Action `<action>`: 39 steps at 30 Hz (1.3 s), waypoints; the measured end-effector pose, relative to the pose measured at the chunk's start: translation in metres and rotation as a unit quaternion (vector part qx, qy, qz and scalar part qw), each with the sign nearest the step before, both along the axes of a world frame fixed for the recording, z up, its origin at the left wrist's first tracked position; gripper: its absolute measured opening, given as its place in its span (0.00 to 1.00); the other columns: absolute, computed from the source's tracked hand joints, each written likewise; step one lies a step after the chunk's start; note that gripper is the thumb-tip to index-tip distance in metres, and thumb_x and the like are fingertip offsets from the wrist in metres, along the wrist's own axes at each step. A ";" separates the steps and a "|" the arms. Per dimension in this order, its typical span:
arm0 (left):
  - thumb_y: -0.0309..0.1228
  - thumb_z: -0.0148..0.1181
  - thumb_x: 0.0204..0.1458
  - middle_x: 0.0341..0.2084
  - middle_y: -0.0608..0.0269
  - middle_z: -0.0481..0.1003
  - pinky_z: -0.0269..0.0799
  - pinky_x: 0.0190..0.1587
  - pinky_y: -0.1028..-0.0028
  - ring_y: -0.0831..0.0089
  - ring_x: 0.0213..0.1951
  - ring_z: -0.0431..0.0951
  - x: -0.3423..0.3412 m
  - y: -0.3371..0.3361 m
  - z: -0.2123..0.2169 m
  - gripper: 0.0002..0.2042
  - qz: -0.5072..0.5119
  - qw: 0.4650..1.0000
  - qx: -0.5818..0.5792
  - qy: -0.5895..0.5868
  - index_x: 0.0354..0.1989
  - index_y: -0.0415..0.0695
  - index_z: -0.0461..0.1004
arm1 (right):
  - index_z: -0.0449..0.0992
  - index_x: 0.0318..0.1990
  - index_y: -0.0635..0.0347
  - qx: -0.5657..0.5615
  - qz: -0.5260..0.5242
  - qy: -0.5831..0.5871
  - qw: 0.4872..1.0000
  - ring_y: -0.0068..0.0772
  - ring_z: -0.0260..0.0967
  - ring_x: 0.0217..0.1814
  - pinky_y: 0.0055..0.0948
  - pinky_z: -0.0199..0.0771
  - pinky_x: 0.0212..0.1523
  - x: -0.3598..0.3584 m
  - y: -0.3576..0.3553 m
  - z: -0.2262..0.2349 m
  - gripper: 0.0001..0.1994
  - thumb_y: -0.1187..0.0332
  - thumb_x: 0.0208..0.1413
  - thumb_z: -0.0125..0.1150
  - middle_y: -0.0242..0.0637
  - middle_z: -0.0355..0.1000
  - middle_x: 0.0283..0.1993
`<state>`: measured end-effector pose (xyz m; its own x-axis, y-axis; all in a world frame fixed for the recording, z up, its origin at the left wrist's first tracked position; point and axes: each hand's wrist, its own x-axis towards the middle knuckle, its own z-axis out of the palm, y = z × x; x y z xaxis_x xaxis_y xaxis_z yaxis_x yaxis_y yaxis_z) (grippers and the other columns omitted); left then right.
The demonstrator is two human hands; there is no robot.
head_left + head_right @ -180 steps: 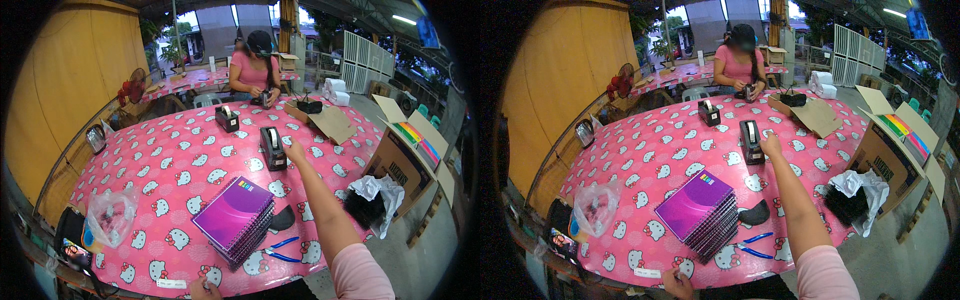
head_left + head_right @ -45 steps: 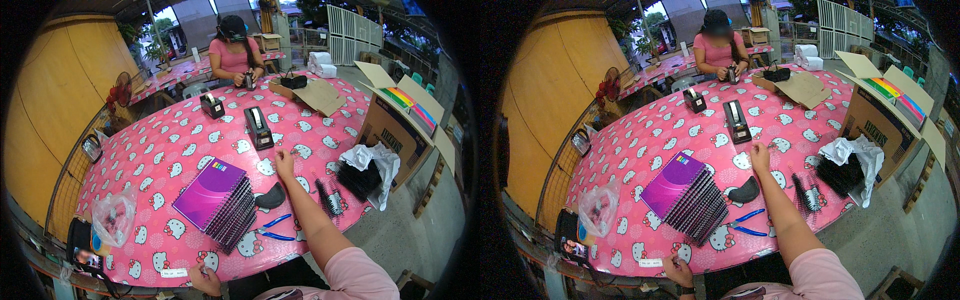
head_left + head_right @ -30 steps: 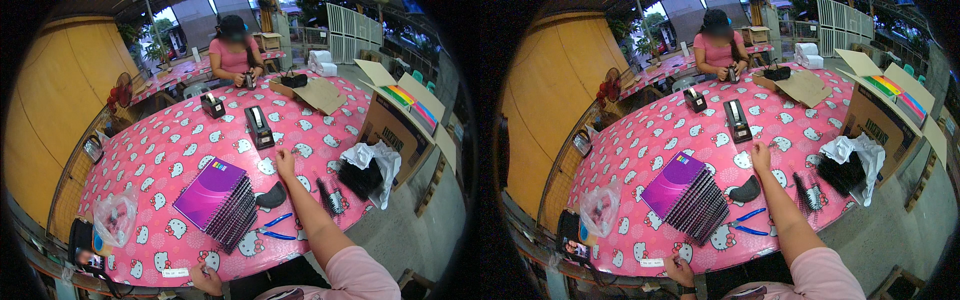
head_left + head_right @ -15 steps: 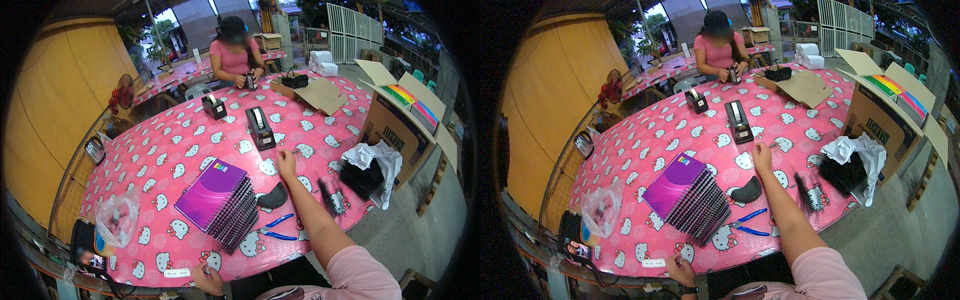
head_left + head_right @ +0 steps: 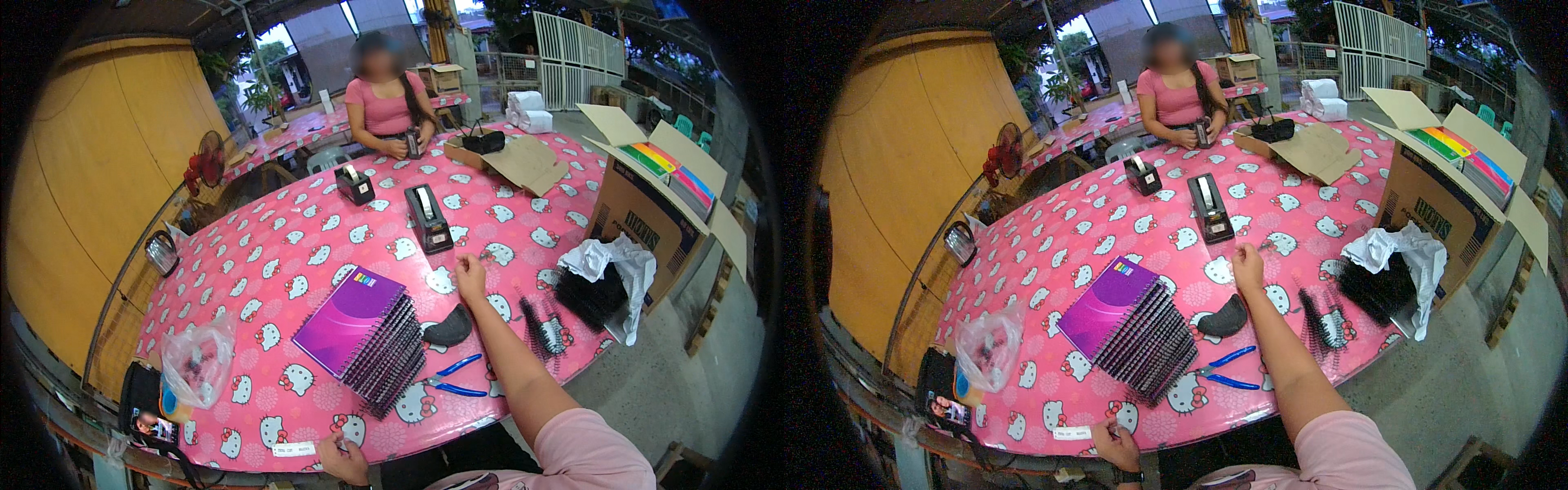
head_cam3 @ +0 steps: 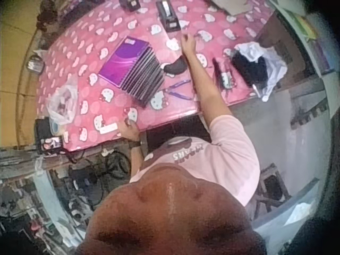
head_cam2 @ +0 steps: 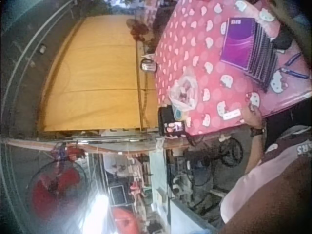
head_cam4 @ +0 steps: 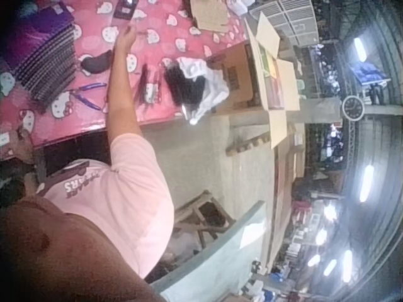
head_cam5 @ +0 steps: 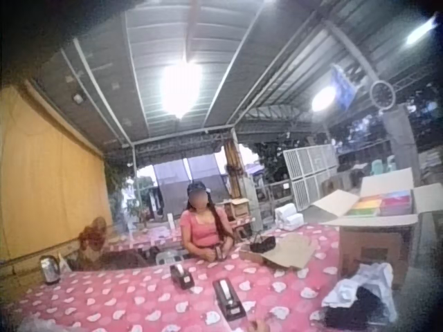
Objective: The person uses blue pliers to trim the spiral binding of a stack of purple notebooks. They hold the stack with one hand and clip the metal coils with the other, working through the pile on a pink Hello Kitty tablecloth. The person occasionally pauses to adjust the stack or interact with a coworker across the table.
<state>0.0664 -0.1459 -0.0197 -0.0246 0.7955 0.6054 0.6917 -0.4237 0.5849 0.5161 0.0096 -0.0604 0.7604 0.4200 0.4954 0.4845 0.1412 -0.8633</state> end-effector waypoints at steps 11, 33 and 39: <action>0.21 0.51 0.37 0.23 0.56 0.67 0.64 0.30 0.68 0.64 0.26 0.67 -0.001 -0.001 -0.002 0.09 0.013 1.000 -0.006 0.014 0.30 0.36 0.70 | 0.69 0.41 0.66 0.006 0.003 -0.019 1.000 0.25 0.72 0.22 0.21 0.72 0.19 0.009 0.007 -0.014 0.08 0.76 0.53 0.47 0.35 0.68 0.25; 0.19 0.52 0.36 0.21 0.60 0.65 0.57 0.24 0.72 0.69 0.22 0.64 -0.002 0.000 -0.002 0.10 0.005 1.000 0.005 -0.008 0.31 0.38 0.71 | 0.69 0.40 0.68 -0.004 0.011 -0.012 1.000 0.27 0.73 0.22 0.21 0.70 0.18 0.012 0.007 -0.015 0.09 0.78 0.52 0.47 0.35 0.69 0.26; 0.21 0.52 0.36 0.21 0.59 0.66 0.59 0.25 0.71 0.67 0.23 0.65 -0.002 -0.002 -0.001 0.09 0.014 1.000 0.002 -0.009 0.30 0.38 0.71 | 0.68 0.41 0.67 -0.002 0.017 -0.012 1.000 0.27 0.73 0.23 0.21 0.71 0.19 0.010 0.010 -0.017 0.09 0.78 0.52 0.47 0.35 0.69 0.26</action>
